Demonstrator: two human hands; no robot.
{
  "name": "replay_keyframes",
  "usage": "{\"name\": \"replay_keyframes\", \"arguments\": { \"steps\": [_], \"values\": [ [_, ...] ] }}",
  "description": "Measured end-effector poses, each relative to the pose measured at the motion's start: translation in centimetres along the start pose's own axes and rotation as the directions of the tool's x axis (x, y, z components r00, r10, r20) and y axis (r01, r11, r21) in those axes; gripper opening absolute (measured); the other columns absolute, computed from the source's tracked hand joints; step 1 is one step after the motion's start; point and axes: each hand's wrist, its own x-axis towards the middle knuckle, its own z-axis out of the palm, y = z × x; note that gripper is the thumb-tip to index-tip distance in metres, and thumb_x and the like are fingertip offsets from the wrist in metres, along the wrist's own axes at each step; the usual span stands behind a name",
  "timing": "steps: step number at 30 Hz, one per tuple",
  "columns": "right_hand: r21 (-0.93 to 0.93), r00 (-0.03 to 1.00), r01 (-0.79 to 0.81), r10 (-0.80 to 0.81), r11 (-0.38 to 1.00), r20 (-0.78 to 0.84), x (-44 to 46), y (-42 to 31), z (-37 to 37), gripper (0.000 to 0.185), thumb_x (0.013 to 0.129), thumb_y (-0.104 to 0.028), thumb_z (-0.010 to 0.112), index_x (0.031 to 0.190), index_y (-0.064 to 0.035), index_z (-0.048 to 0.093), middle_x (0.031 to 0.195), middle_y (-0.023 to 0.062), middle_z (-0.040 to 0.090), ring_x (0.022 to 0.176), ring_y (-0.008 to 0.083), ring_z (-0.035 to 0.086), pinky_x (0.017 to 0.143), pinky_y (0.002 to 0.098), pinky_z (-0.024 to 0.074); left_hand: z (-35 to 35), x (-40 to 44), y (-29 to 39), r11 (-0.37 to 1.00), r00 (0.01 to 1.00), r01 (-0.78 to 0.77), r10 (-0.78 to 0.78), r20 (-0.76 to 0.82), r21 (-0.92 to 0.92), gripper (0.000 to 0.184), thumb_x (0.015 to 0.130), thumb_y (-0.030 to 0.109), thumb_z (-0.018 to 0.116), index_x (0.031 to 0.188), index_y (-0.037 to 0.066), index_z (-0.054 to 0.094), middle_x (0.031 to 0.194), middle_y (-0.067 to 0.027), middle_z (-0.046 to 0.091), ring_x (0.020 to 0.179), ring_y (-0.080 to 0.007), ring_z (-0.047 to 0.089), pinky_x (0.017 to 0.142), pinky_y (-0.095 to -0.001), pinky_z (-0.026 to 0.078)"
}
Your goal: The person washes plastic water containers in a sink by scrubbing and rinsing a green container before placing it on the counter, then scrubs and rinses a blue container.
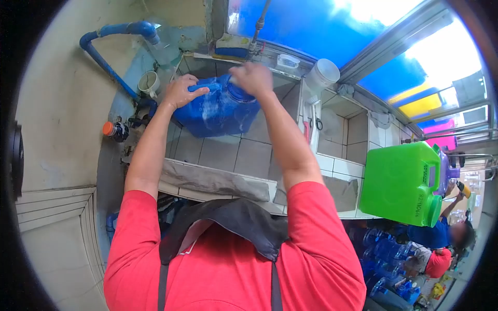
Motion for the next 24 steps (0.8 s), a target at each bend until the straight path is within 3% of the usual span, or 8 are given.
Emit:
{"name": "replay_keyframes", "arguments": {
  "steps": [2, 6, 9, 11, 12, 15, 17, 24],
  "values": [
    [0.46, 0.556, -0.764, 0.823, 0.452, 0.114, 0.1, 2.5, 2.4, 0.068, 0.09, -0.052, 0.059, 0.126, 0.0052, 0.054, 0.106, 0.0246, 0.064, 0.1, 0.0418, 0.061, 0.095, 0.0495, 0.0446, -0.2, 0.3, -0.2, 1.0, 1.0, 0.01, -0.01, 0.013, 0.008, 0.071, 0.075, 0.076, 0.059, 0.097, 0.011, 0.076, 0.112, -0.0055, 0.068, 0.103, -0.0285, 0.064, 0.089, -0.0389, 0.05],
    [0.725, 0.447, -0.503, 0.859, 0.471, -0.247, -4.6, -2.4, 7.5, 0.08, 0.089, -0.056, 0.056, 0.128, 0.0128, 0.05, 0.106, 0.0255, 0.066, 0.101, 0.0404, 0.062, 0.096, 0.045, 0.0453, -0.4, 1.6, 0.2, 0.998, 0.999, -0.007, 0.004, 0.052, 0.059, 0.066, 0.079, 0.071, 0.059, 0.096, 0.009, 0.076, 0.111, -0.0056, 0.068, 0.104, -0.0278, 0.063, 0.091, -0.0385, 0.048],
    [0.391, 0.401, -0.508, 0.612, 0.768, -0.682, -5.5, -2.2, 8.1, 0.078, 0.089, -0.057, 0.057, 0.122, 0.0134, 0.055, 0.107, 0.0259, 0.065, 0.102, 0.0378, 0.062, 0.095, 0.0419, 0.046, -0.4, 1.3, -0.3, 0.998, 0.994, -0.024, 0.018, 0.109, 0.053, 0.059, 0.086, 0.062, 0.057, 0.096, 0.007, 0.074, 0.111, -0.0065, 0.067, 0.106, -0.0273, 0.062, 0.093, -0.038, 0.047],
    [0.75, 0.525, -0.631, 0.821, 0.198, 0.225, -4.0, 4.3, 6.6, 0.065, 0.087, -0.054, 0.063, 0.111, 0.0061, 0.063, 0.107, 0.0295, 0.063, 0.107, 0.0458, 0.058, 0.097, 0.0509, 0.0422, -0.1, 0.9, -0.4, 0.999, 0.995, -0.036, 0.033, 0.096, 0.03, 0.058, 0.09, 0.06, 0.054, 0.095, 0.006, 0.074, 0.11, -0.0074, 0.067, 0.107, -0.0277, 0.061, 0.092, -0.0379, 0.047],
    [0.75, 0.528, -0.632, 0.816, 0.194, 0.234, -3.4, 3.1, 5.7, 0.065, 0.087, -0.054, 0.063, 0.111, 0.0061, 0.063, 0.107, 0.0295, 0.063, 0.107, 0.0458, 0.058, 0.097, 0.0509, 0.0422, 0.0, 1.0, -0.3, 1.0, 0.996, -0.006, 0.008, 0.088, -0.024, 0.056, 0.093, 0.056, 0.05, 0.094, 0.005, 0.073, 0.111, -0.0079, 0.067, 0.106, -0.0284, 0.061, 0.092, -0.0373, 0.047],
    [0.236, 0.833, -0.49, 0.531, 0.839, -0.156, -0.6, -1.8, 0.9, 0.057, 0.082, -0.052, 0.068, 0.099, 0.0024, 0.066, 0.099, 0.0277, 0.066, 0.099, 0.0431, 0.062, 0.088, 0.0517, 0.0471, 0.1, 1.9, -1.4, 0.978, 0.992, 0.082, -0.061, 0.115, -0.191, 0.054, 0.098, 0.051, 0.044, 0.096, 0.004, 0.07, 0.112, -0.009, 0.067, 0.106, -0.0294, 0.061, 0.092, -0.0362, 0.046],
    [0.025, 0.929, 0.339, -0.331, 0.94, -0.165, 0.5, -4.7, 1.2, 0.05, 0.076, -0.048, 0.074, 0.093, -0.0018, 0.066, 0.087, 0.0249, 0.067, 0.088, 0.0417, 0.065, 0.078, 0.0508, 0.0509, 1.0, 2.2, -2.1, 0.946, 0.983, 0.136, -0.091, 0.159, -0.296, 0.053, 0.099, 0.05, 0.041, 0.1, 0.004, 0.069, 0.113, -0.0094, 0.066, 0.106, -0.0297, 0.061, 0.093, -0.0357, 0.045],
    [0.172, 0.876, 0.101, -0.169, 0.98, 0.452, 6.2, -5.9, 6.5, 0.045, 0.068, -0.033, 0.078, 0.102, -0.0064, 0.063, 0.077, 0.0184, 0.065, 0.077, 0.0378, 0.065, 0.069, 0.049, 0.0495, 1.8, 2.2, -2.6, 0.933, 0.995, 0.03, -0.063, -0.08, -0.36, 0.046, 0.099, 0.05, 0.04, 0.121, 0.016, 0.061, 0.117, -0.01, 0.066, 0.103, -0.0331, 0.063, 0.088, -0.0446, 0.048]
  ]
}}
